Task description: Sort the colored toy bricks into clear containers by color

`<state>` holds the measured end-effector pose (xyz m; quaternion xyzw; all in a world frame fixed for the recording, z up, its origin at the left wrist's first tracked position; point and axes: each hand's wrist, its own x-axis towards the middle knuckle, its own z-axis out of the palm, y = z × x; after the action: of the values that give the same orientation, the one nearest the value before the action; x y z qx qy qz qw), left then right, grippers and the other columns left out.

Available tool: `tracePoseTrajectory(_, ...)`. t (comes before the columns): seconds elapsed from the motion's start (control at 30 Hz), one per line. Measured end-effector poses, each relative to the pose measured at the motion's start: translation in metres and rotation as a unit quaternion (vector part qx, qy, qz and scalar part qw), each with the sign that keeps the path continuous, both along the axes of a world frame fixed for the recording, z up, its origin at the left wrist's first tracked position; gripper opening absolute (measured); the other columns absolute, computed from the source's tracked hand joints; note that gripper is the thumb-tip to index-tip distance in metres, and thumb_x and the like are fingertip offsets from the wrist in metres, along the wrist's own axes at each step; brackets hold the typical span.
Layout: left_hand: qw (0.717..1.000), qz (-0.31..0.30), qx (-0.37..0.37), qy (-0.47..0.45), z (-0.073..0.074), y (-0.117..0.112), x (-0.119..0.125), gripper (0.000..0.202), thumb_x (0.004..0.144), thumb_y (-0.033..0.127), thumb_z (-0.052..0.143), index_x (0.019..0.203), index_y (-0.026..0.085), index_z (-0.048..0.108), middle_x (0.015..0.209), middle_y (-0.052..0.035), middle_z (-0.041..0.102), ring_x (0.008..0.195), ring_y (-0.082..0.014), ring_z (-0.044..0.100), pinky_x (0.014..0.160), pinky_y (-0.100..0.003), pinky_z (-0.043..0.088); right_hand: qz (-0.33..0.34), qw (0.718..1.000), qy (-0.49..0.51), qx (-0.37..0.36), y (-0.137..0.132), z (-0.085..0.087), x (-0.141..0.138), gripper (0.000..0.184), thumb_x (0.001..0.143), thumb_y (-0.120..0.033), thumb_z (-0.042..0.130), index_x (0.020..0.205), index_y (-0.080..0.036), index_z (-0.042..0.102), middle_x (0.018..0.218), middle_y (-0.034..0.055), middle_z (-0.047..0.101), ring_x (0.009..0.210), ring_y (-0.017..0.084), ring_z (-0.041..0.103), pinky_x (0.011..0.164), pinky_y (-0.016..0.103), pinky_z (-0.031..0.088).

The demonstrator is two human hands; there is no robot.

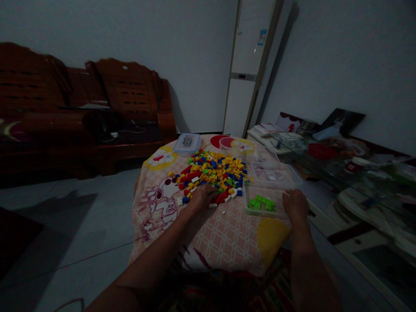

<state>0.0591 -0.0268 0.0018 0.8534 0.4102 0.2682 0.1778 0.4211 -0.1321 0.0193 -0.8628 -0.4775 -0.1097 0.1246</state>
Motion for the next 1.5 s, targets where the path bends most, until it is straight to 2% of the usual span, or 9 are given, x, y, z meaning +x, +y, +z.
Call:
tracePoseTrajectory(0.23, 0.997, 0.045, -0.015, -0.061, 0.019, -0.004, 0.021, 0.023, 0.086, 0.024, 0.061, 0.103, 0.022, 0.077, 0.101, -0.0042, 0.075, 0.093, -0.0185, 0.066, 0.086, -0.029, 0.050, -0.002, 1.000, -0.007, 0.002, 0.000, 0.000, -0.001, 0.041, 0.096, -0.031, 0.043, 0.116, -0.010, 0.072, 0.119, 0.0182, 0.063, 0.107, 0.028, 0.060, 0.089, 0.036, 0.044)
tracePoseTrajectory(0.37, 0.995, -0.023, -0.016, -0.097, 0.024, -0.016, 0.055, 0.022, 0.086, 0.025, 0.064, 0.103, 0.022, 0.077, 0.101, -0.0047, 0.075, 0.093, -0.0183, 0.066, 0.088, -0.029, 0.051, 0.001, 1.000, -0.009, 0.005, 0.000, -0.001, 0.000, 0.041, 0.097, -0.032, 0.042, 0.114, -0.010, 0.072, 0.120, 0.0178, 0.063, 0.105, 0.027, 0.060, 0.088, 0.035, 0.045)
tracePoseTrajectory(0.57, 0.982, -0.154, 0.000, -0.114, 0.017, -0.045, 0.114, 0.024, 0.087, 0.023, 0.065, 0.107, 0.018, 0.076, 0.098, -0.0103, 0.074, 0.093, -0.0204, 0.067, 0.086, -0.031, 0.052, -0.002, 1.000, -0.009, -0.002, 0.000, 0.001, 0.000, 0.040, 0.096, -0.031, 0.043, 0.114, -0.010, 0.072, 0.116, 0.0175, 0.064, 0.103, 0.027, 0.061, 0.086, 0.035, 0.045)
tracePoseTrajectory(0.73, 0.975, -0.201, 0.007, -0.094, 0.013, -0.051, 0.136, 0.029, 0.086, 0.019, 0.064, 0.113, 0.016, 0.073, 0.101, -0.0120, 0.073, 0.098, -0.0227, 0.066, 0.089, -0.034, 0.052, 0.003, 1.000, -0.011, -0.005, 0.000, 0.001, 0.000, 0.039, 0.096, -0.030, 0.043, 0.114, -0.011, 0.072, 0.117, 0.0172, 0.063, 0.106, 0.026, 0.060, 0.089, 0.034, 0.044)
tracePoseTrajectory(0.9, 0.963, -0.224, 0.005, -0.153, 0.012, -0.051, 0.128, 0.037, 0.085, 0.019, 0.065, 0.122, 0.017, 0.068, 0.120, -0.0145, 0.068, 0.104, -0.0207, 0.066, 0.092, -0.034, 0.053, 0.006, 1.000, -0.019, 0.004, 0.000, -0.003, 0.002, 0.040, 0.096, -0.031, 0.042, 0.115, -0.010, 0.072, 0.117, 0.0181, 0.063, 0.106, 0.027, 0.059, 0.089, 0.036, 0.044)
tracePoseTrajectory(0.97, 0.964, -0.208, 0.003, -0.166, 0.012, -0.048, 0.119, 0.036, 0.086, 0.019, 0.063, 0.121, 0.017, 0.068, 0.123, -0.0147, 0.066, 0.100, -0.0194, 0.066, 0.090, -0.034, 0.054, 0.011, 1.000, -0.024, 0.010, 0.000, -0.004, 0.002, 0.040, 0.096, -0.030, 0.042, 0.114, -0.010, 0.072, 0.116, 0.0179, 0.063, 0.107, 0.027, 0.058, 0.089, 0.036, 0.044)
tracePoseTrajectory(1.1, 0.984, -0.097, 0.010, -0.149, 0.015, -0.027, 0.091, 0.031, 0.087, 0.013, 0.058, 0.114, 0.017, 0.071, 0.111, -0.0115, 0.070, 0.091, -0.0176, 0.066, 0.087, -0.034, 0.055, 0.007, 1.000, -0.014, 0.015, -0.001, -0.003, 0.001, 0.041, 0.096, -0.032, 0.041, 0.114, -0.010, 0.072, 0.115, 0.0180, 0.063, 0.103, 0.027, 0.059, 0.087, 0.036, 0.045)
tracePoseTrajectory(1.27, 0.993, 0.082, 0.031, -0.079, 0.020, 0.007, 0.049, 0.029, 0.087, 0.013, 0.055, 0.109, 0.017, 0.073, 0.111, -0.0112, 0.070, 0.104, -0.0222, 0.064, 0.095, -0.036, 0.051, 0.004, 1.000, -0.010, 0.001, -0.001, -0.001, 0.000, 0.041, 0.096, -0.032, 0.043, 0.116, -0.010, 0.071, 0.116, 0.0173, 0.063, 0.105, 0.026, 0.060, 0.089, 0.034, 0.044)
tracePoseTrajectory(1.5, 0.993, 0.116, 0.019, 0.029, 0.017, 0.014, 0.021, 0.019, 0.084, 0.016, 0.054, 0.087, 0.017, 0.073, 0.099, -0.0080, 0.069, 0.096, -0.0199, 0.062, 0.087, -0.030, 0.049, 0.005, 1.000, -0.020, 0.010, 0.000, -0.005, 0.003, 0.041, 0.096, -0.031, 0.043, 0.115, -0.010, 0.072, 0.121, 0.0183, 0.063, 0.108, 0.027, 0.059, 0.092, 0.036, 0.044)
